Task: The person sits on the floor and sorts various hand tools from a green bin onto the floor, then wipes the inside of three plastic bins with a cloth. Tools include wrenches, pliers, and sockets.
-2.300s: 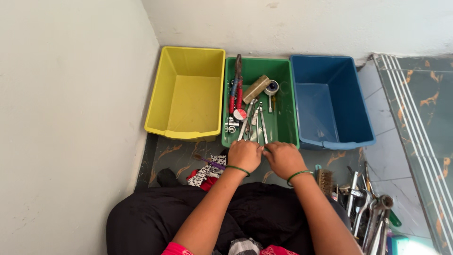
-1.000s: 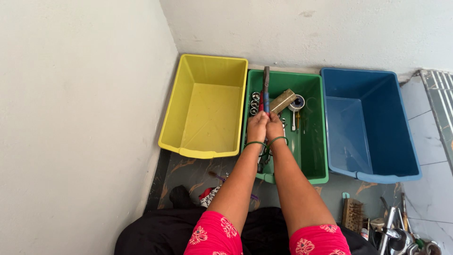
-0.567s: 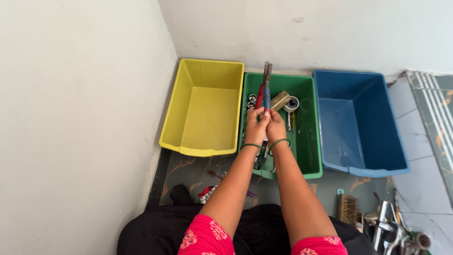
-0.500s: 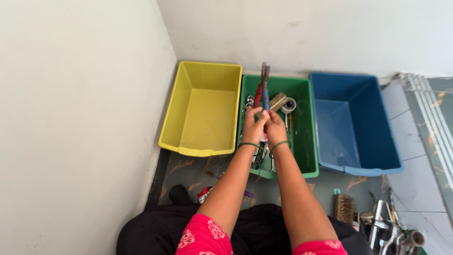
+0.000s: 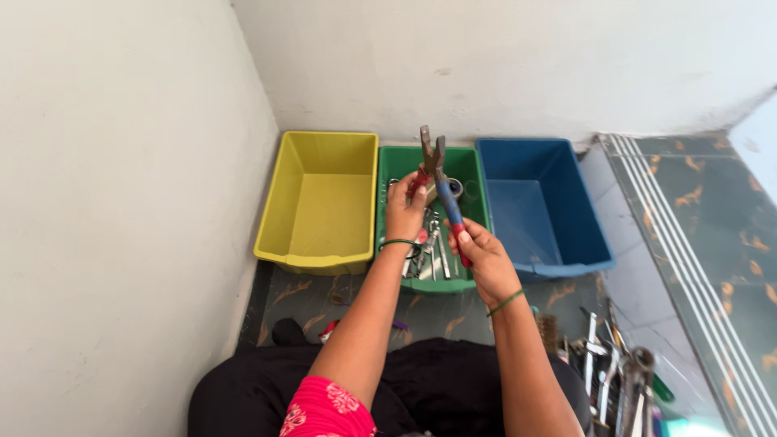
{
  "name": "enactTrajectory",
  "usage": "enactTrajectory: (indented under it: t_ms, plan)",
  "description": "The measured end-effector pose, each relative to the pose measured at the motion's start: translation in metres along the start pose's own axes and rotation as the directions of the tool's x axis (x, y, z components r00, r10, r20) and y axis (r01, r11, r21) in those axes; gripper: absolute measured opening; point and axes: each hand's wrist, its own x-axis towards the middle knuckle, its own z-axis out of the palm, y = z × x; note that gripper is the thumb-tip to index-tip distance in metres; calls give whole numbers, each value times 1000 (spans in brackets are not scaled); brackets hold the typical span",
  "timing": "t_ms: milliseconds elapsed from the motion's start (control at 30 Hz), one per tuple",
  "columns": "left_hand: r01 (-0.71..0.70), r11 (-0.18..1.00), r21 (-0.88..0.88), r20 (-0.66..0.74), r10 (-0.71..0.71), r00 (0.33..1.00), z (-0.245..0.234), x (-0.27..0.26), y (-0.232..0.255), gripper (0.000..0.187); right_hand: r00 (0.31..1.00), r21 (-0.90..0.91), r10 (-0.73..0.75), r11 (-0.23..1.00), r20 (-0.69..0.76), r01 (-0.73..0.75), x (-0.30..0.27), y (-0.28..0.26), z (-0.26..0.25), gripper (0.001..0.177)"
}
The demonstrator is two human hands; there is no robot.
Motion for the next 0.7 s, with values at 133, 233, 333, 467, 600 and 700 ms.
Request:
enactTrajectory:
  t_ms: [133,233,333,467,600,700]
  plan:
    - [-10,998,-69,142,20,990,-5,-31,52,32,999,52,20,998,-44,-18,-55,-17,-11,32]
    - [20,985,-173,305,34,952,-2,-67,95,28,995,77,-16,997,-103,24,-90,-22,-22,33]
    - [126,964,-234,384,-27,923,13,-106,133,26,990,98,-51,993,-135,64,-124,-27,-36,34]
    - [185,953,-241,447,-60,893,34,-147,162,23,977,15,-62,998,-202,67,-165,-32,-58,36]
    - [375,870,-321,559,-145,816,60,-188,171,24,959,-19,-89,996,-268,87,-207,-29,-79,37]
    - [486,817,-310,630,-206,749,79,-221,171,26,951,-45,-98,995,-294,88,-232,-25,-94,36]
